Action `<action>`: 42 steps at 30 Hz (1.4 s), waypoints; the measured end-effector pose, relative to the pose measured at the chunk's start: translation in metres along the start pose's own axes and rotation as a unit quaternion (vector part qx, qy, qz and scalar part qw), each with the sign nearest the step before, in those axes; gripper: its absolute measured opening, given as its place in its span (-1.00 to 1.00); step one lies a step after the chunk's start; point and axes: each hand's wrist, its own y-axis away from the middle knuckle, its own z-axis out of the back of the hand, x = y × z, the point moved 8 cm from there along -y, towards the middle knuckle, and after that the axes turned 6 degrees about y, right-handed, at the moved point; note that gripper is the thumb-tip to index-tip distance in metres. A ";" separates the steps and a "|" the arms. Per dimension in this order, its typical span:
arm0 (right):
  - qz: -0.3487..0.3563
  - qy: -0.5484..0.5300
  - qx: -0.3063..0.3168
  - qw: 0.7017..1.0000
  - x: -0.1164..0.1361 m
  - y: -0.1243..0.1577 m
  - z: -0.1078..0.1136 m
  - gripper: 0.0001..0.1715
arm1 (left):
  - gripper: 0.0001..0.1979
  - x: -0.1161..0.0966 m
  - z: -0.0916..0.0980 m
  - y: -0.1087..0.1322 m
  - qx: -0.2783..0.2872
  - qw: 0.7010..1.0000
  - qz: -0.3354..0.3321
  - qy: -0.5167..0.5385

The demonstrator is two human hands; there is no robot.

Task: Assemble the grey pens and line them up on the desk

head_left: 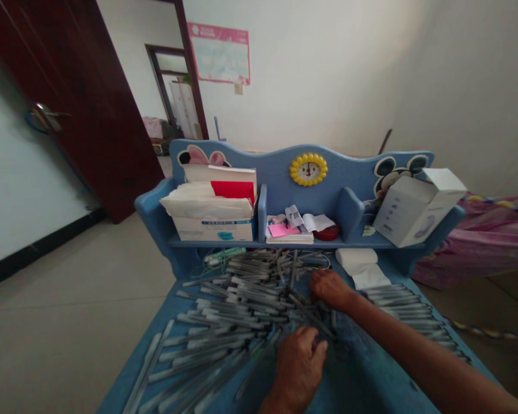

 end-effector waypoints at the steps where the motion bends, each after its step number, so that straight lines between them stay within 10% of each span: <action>1: 0.011 0.003 0.003 1.000 0.001 -0.001 0.000 -0.73 | -0.83 0.000 0.000 0.000 0.000 1.000 -0.002 0.001; 19: 0.105 0.015 0.033 0.994 0.008 0.000 0.001 -0.85 | -0.82 -0.001 0.004 -0.001 -0.001 1.000 0.008 0.006; 29: 0.000 -0.002 0.022 1.000 -0.004 0.008 0.009 -0.80 | -0.83 0.002 -0.002 -0.002 0.006 1.000 0.005 0.002; 42: -0.131 -0.034 0.078 0.988 -0.060 -0.051 -0.012 -0.68 | -0.82 0.011 -0.009 -0.003 0.026 0.999 0.020 -0.012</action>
